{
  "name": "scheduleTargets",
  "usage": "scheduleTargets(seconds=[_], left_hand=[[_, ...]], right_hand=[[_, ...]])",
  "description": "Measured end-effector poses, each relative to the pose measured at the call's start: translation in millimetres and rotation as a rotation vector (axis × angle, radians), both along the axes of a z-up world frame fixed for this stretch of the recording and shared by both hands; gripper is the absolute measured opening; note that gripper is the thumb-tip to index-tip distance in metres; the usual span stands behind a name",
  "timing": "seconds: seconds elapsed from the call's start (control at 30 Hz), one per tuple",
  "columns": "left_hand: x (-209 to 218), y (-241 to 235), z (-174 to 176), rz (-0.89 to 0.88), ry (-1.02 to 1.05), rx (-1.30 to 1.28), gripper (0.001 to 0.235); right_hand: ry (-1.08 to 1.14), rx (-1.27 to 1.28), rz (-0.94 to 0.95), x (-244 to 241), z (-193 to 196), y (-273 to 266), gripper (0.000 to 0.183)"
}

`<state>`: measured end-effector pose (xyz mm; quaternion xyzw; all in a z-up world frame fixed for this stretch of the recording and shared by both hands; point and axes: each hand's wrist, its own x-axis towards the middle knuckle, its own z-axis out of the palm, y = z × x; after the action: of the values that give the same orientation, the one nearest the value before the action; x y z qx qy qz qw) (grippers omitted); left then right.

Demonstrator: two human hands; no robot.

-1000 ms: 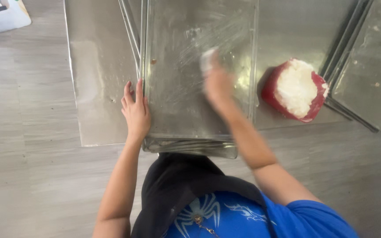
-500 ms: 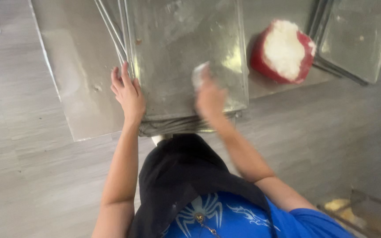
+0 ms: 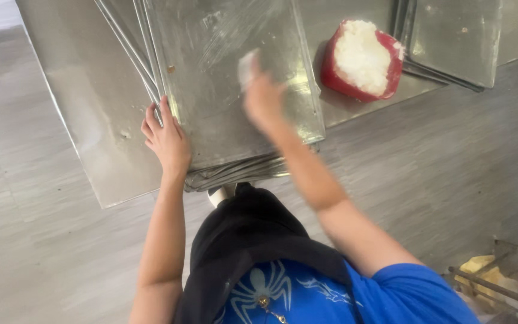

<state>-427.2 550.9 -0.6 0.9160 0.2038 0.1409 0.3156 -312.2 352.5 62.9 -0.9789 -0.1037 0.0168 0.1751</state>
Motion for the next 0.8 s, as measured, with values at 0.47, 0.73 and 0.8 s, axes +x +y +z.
scheduleTargets(seconds=[0.47, 0.73, 0.8], left_hand=[[31.9, 5.0, 20.1, 0.050, 0.101, -0.146, 0.039], [60.8, -64.5, 52.5, 0.000, -0.177, -0.019, 0.052], [79.8, -98.7, 66.7, -0.080, -0.269, -0.050, 0.050]], right_hand=[[-0.177, 0.737, -0.167, 94.1, -69.0, -165.1, 0.069], [-0.064, 0.969, -0.149, 86.3, -5.6, -210.3, 0.073], [-0.223, 0.850, -0.092, 90.1, 10.7, -247.0, 0.074]])
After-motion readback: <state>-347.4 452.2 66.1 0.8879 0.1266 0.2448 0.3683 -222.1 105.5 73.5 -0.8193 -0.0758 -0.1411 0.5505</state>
